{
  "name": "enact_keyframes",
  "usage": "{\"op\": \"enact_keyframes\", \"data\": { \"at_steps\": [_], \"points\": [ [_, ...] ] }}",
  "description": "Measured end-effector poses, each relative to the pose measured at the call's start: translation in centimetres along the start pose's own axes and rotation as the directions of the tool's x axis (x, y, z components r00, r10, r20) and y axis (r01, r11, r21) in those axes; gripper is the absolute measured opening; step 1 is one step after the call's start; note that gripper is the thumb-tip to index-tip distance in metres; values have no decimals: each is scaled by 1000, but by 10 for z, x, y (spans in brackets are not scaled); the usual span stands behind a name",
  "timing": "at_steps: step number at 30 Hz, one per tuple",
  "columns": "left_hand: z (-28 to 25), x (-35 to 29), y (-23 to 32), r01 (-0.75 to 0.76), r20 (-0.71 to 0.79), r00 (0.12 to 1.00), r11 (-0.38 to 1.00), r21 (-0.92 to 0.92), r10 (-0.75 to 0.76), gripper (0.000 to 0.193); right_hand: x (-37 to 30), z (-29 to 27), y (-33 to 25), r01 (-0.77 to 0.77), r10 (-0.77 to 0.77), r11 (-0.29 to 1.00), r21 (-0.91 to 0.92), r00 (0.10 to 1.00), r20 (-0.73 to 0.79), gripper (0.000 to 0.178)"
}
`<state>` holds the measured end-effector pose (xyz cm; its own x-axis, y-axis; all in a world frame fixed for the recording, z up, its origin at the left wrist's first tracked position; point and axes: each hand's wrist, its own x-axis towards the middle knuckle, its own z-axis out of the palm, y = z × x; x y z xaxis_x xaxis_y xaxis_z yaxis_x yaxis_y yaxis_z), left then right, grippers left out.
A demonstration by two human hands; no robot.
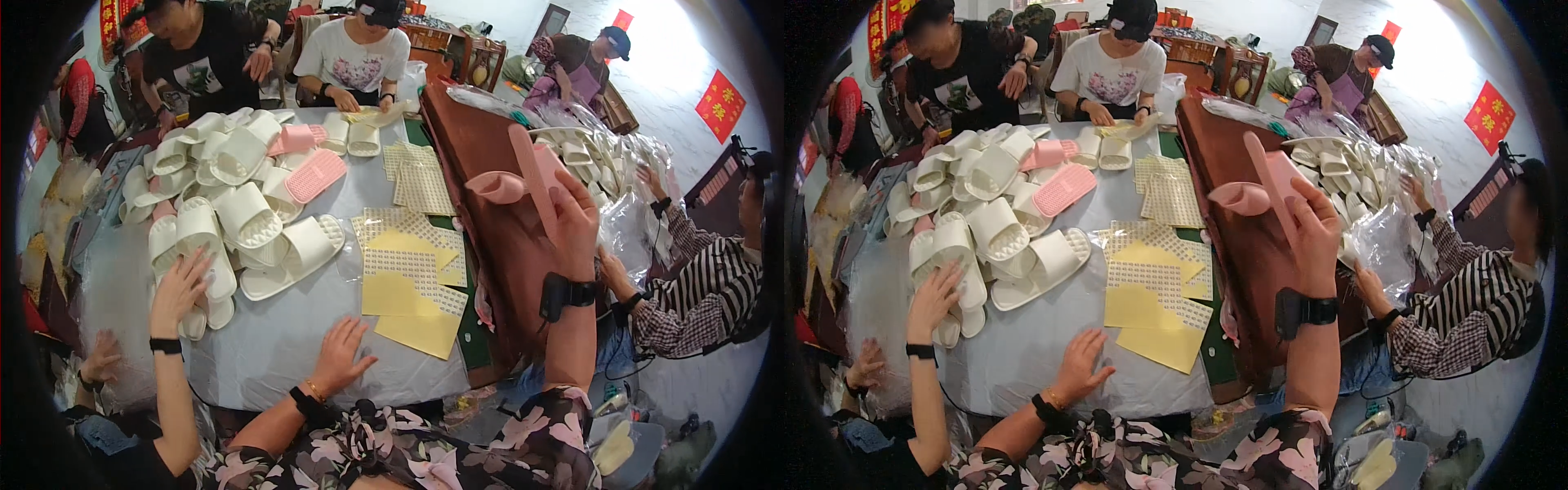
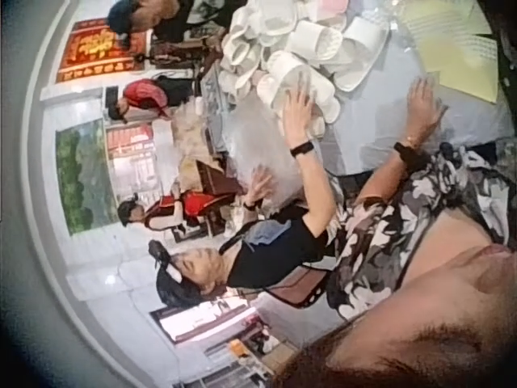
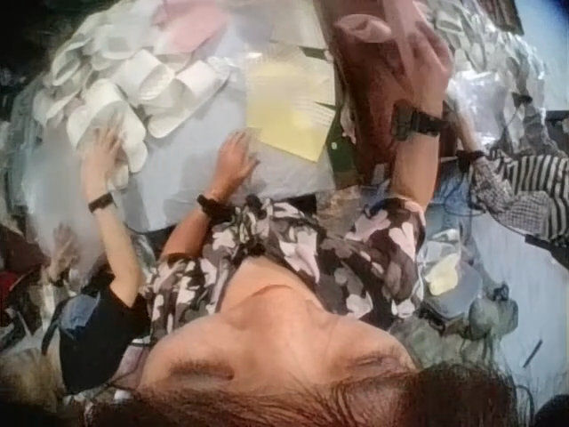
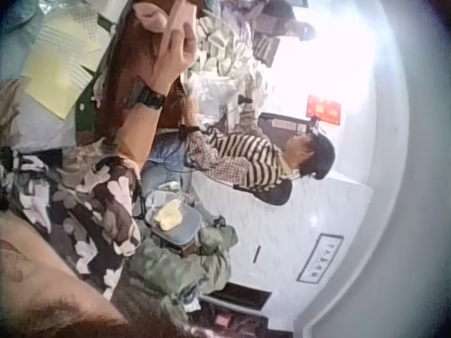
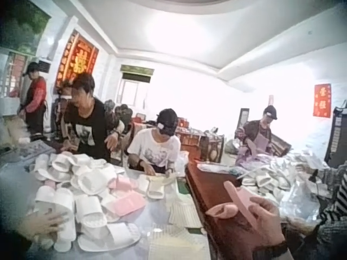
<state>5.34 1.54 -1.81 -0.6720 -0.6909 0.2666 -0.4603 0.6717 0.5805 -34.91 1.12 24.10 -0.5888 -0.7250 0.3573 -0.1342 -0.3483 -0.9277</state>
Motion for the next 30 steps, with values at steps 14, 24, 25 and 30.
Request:
{"op": "enact_keyframes", "data": {
  "at_steps": [14, 24, 25, 30],
  "points": [
    [-73, 18, 34, 27, -105, 879, 268, -963, -465, 44, -140, 94, -30, -476, 170, 789, 389, 778, 605, 57],
    [-70, -12, 7, 168, 176, 646, -87, -982, -743, 28, -169, 107, 76, -879, 657, 392, 272, 474, 586, 40],
    [-69, -14, 5, 187, 180, 674, -71, -980, -717, 29, -171, 99, 93, -893, 634, 395, 214, 434, 640, 39],
    [-70, -15, 7, 227, 226, 656, -97, -969, -720, 29, -198, 99, 154, -416, 551, 816, -402, 768, 326, 40]
  ]
}}
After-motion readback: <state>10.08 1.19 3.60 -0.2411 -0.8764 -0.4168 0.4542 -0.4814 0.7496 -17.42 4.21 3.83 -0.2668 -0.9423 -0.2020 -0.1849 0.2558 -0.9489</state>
